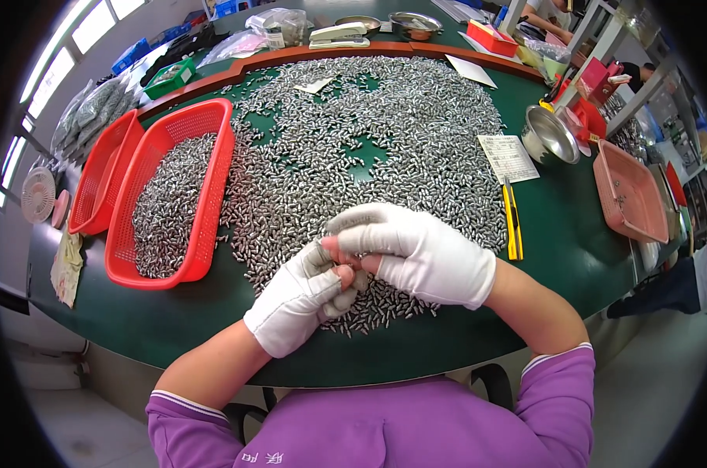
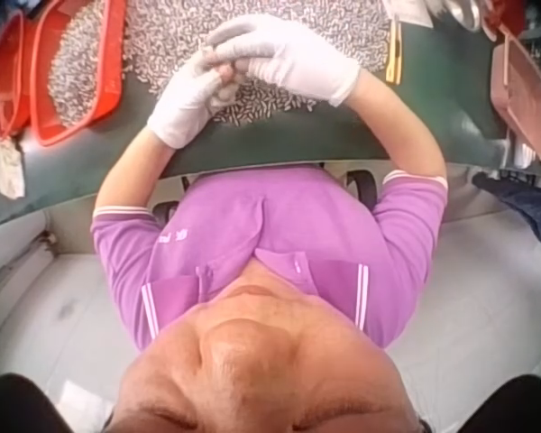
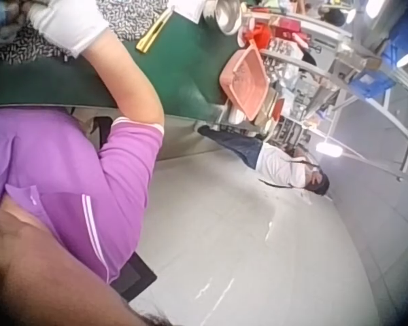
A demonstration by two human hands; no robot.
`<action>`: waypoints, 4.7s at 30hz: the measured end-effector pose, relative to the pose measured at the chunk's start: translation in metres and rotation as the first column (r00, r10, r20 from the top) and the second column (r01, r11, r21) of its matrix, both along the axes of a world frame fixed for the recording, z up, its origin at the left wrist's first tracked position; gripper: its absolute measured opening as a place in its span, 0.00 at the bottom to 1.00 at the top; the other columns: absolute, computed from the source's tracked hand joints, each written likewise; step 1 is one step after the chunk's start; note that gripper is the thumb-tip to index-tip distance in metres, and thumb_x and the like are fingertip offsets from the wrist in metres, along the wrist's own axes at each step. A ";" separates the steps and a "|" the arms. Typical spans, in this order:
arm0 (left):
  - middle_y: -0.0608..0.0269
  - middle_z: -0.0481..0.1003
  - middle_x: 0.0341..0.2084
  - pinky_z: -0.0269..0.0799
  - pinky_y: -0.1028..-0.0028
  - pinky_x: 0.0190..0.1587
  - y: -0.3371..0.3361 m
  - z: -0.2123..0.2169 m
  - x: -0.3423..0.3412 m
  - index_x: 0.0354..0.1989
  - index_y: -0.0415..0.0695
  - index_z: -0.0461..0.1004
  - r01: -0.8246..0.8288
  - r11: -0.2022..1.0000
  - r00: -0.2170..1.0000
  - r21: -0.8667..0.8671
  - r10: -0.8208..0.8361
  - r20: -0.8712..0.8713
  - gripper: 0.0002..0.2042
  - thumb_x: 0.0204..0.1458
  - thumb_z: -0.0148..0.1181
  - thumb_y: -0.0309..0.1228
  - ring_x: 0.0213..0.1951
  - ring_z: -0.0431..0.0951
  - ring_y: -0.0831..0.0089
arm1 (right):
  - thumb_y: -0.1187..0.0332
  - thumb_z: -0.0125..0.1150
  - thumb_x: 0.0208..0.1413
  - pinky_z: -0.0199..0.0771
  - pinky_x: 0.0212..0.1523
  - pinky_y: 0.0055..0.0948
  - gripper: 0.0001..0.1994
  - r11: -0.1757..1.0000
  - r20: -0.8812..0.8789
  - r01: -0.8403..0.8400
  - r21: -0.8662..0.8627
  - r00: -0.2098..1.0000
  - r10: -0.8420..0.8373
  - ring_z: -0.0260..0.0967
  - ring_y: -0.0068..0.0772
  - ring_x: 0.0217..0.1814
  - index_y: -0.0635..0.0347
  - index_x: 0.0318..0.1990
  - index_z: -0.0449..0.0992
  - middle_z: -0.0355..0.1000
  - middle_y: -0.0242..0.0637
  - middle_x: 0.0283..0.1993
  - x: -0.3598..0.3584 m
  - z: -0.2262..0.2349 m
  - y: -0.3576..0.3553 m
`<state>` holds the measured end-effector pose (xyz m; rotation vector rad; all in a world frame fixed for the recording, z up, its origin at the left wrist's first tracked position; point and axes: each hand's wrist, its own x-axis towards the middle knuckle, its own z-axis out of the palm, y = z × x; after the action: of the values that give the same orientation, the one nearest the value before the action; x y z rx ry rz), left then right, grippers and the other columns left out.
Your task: Sorting small metal components from a large pile into trays on a workbench.
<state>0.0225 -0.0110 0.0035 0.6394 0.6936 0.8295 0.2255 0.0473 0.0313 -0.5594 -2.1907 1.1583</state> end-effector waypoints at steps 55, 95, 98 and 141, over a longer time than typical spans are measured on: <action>0.69 0.72 0.36 0.63 0.84 0.34 0.002 0.003 -0.001 0.49 0.47 0.67 0.048 0.999 0.997 -0.012 -0.048 0.059 0.15 0.57 0.61 0.39 0.30 0.67 0.83 | 0.77 0.68 0.44 0.75 0.37 0.35 0.08 0.894 0.007 0.146 0.423 0.986 -0.165 0.73 0.42 0.37 0.59 0.33 0.76 0.74 0.37 0.34 0.004 -0.001 0.013; 0.69 0.72 0.36 0.60 0.85 0.30 0.003 -0.002 -0.001 0.42 0.49 0.66 0.059 0.998 0.998 -0.007 -0.059 -0.003 0.12 0.56 0.63 0.36 0.29 0.65 0.84 | 0.75 0.66 0.47 0.76 0.43 0.34 0.10 0.975 0.002 0.077 0.209 0.997 -0.079 0.74 0.41 0.41 0.60 0.38 0.80 0.75 0.38 0.40 -0.001 -0.005 0.002; 0.69 0.72 0.34 0.59 0.84 0.28 0.001 0.000 -0.001 0.43 0.49 0.67 0.038 0.999 0.999 0.006 -0.038 0.017 0.11 0.58 0.61 0.36 0.27 0.65 0.84 | 0.75 0.65 0.48 0.76 0.43 0.34 0.11 0.893 0.083 0.197 0.404 0.965 -0.250 0.74 0.42 0.43 0.58 0.41 0.79 0.75 0.38 0.42 0.004 -0.005 0.011; 0.68 0.71 0.37 0.62 0.83 0.32 0.003 -0.001 -0.002 0.51 0.45 0.67 0.025 0.999 0.997 -0.019 -0.024 0.070 0.17 0.57 0.61 0.37 0.29 0.65 0.84 | 0.72 0.66 0.46 0.74 0.38 0.33 0.05 0.900 0.224 0.224 0.374 0.920 -0.323 0.72 0.39 0.37 0.56 0.32 0.77 0.72 0.36 0.31 0.010 -0.009 0.016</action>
<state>0.0208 -0.0081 0.0027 0.5970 0.6286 0.8175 0.2352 0.0631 0.0219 -0.8906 -2.3800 0.5546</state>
